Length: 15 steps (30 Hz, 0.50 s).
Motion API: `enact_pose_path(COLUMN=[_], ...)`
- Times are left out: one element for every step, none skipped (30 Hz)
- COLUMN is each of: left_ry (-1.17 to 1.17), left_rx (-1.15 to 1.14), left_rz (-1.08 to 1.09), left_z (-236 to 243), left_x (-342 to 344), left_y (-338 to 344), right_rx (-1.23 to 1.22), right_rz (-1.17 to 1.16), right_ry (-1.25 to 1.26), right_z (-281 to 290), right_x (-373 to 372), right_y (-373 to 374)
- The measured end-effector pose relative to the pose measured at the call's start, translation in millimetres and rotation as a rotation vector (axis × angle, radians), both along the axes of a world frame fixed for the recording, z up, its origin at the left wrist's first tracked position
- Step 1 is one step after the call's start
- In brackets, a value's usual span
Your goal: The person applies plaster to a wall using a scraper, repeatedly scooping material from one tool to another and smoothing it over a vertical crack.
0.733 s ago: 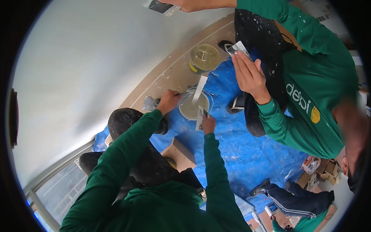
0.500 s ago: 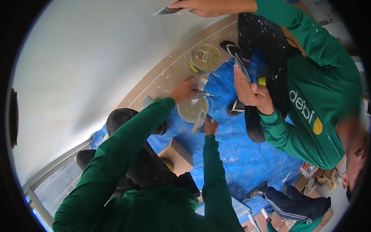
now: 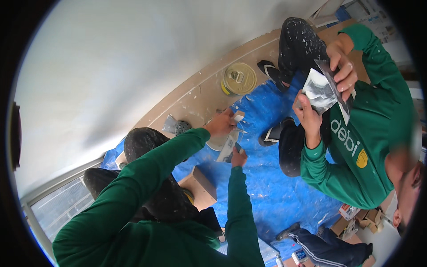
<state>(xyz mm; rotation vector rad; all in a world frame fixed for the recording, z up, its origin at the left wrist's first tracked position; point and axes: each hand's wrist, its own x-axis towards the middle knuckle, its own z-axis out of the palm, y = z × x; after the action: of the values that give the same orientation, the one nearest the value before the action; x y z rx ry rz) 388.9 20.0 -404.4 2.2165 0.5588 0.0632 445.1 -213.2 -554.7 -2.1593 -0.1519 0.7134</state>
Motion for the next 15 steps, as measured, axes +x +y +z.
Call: enact_pose_path(left_ry=[-0.001, 0.003, 0.008, -0.024, -0.055, -0.086, -0.098, -0.111, -0.122, -0.103, -0.086, -0.068, -0.111, -0.150, -0.190], left_rx=[-0.034, -0.069, -0.100, -0.105, -0.109, -0.111, -0.045, 0.016, 0.077, 0.102, 0.117, 0.134, 0.179, 0.226, 0.274], left_rz=[-0.018, -0.035, -0.053, -0.047, -0.031, -0.022, 0.043, 0.097, 0.152, 0.118, 0.069, 0.026, -0.042, -0.100, -0.150], left_z=[0, 3, 3, 3, -2, -5, -9, -8, -7, -6, 6, 20, 36, 52, 60], left_x=[0, 2, 3, 2, -1, -4, -10, -17, -24, -33, -40, -49, -54, -60, -67], left_y=[-1, -2, -2, -6, -11, -13, -13, -14, -14, -8, -2, 1, 2, 1, -1], right_rx=[0.046, 0.014, -0.016, -0.045, -0.071, -0.096, -0.121, -0.160, -0.200, -0.239, -0.203, -0.164, -0.119, -0.113, -0.107], right_rz=[0.012, 0.021, 0.028, 0.036, 0.061, 0.079, 0.098, 0.099, 0.101, 0.105, 0.080, 0.061, 0.036, 0.048, 0.068], right_ry=[0.007, 0.000, -0.004, -0.008, -0.023, -0.038, -0.052, -0.055, -0.058, -0.061, -0.070, -0.080, -0.092, -0.098, -0.105], right_z=[-3, 0, 9, 18, 27, 33, 37, 35, 33, 31, 22, 11, 4, 4, 9], right_x=[1, 1, -1, -2, -3, -4, -5, -4, -1, 1, 3, 4, 4, 2, 1], right_y=[-2, 0, 4, 8, 12, 13, 17, 17, 17, 18, 9, 3, 1, 2, 3])
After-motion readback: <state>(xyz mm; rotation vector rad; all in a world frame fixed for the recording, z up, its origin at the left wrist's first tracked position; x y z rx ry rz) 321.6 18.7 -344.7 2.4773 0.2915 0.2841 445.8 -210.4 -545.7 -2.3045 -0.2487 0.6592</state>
